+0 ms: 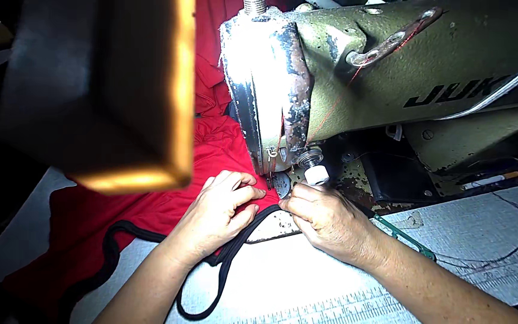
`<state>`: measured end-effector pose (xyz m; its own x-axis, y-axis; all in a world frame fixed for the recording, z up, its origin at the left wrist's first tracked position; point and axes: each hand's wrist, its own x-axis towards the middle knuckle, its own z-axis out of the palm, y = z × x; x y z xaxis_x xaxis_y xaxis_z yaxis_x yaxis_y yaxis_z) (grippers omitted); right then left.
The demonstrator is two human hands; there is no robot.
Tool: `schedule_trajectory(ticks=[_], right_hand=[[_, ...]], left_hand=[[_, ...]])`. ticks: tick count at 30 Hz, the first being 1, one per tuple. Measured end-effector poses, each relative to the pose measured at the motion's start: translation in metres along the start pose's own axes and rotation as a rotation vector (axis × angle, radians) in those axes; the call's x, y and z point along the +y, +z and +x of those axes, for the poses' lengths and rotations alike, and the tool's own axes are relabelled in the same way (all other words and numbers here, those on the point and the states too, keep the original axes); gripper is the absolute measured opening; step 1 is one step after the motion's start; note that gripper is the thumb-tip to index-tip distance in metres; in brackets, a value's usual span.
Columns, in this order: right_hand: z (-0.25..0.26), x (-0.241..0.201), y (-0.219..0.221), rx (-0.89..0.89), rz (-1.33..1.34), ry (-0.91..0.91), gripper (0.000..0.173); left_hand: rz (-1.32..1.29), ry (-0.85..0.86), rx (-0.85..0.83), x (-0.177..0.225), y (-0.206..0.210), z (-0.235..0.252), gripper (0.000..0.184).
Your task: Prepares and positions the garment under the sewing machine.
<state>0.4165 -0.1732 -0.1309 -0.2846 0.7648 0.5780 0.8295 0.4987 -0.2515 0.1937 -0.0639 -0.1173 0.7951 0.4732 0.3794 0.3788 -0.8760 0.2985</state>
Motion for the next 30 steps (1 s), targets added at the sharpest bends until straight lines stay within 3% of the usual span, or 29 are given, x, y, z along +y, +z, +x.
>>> schedule_trajectory(ticks=[4,7,10,17,26,30], right_hand=[[0.0,0.0,0.001,0.008,0.008,0.001,0.021],[0.001,0.0,0.002,0.007,0.024,0.027,0.021],[0.001,-0.001,0.0,-0.015,0.058,0.091,0.02],[0.004,-0.001,-0.002,0.114,0.092,0.1,0.009],[0.005,-0.001,-0.002,0.058,0.051,0.229,0.014],[0.006,0.0,-0.003,0.009,0.08,0.182,0.02]], left_hand=[[0.075,0.099,0.058,0.015,0.003,0.0,0.032],[0.073,0.149,0.087,0.026,0.008,0.003,0.024],[0.078,0.075,0.027,0.03,0.009,0.007,0.022],[-0.233,-0.146,0.075,0.026,0.007,0.012,0.017],[-0.305,-0.299,0.167,0.029,0.007,0.015,0.015],[-0.315,-0.304,0.165,0.029,0.007,0.015,0.015]])
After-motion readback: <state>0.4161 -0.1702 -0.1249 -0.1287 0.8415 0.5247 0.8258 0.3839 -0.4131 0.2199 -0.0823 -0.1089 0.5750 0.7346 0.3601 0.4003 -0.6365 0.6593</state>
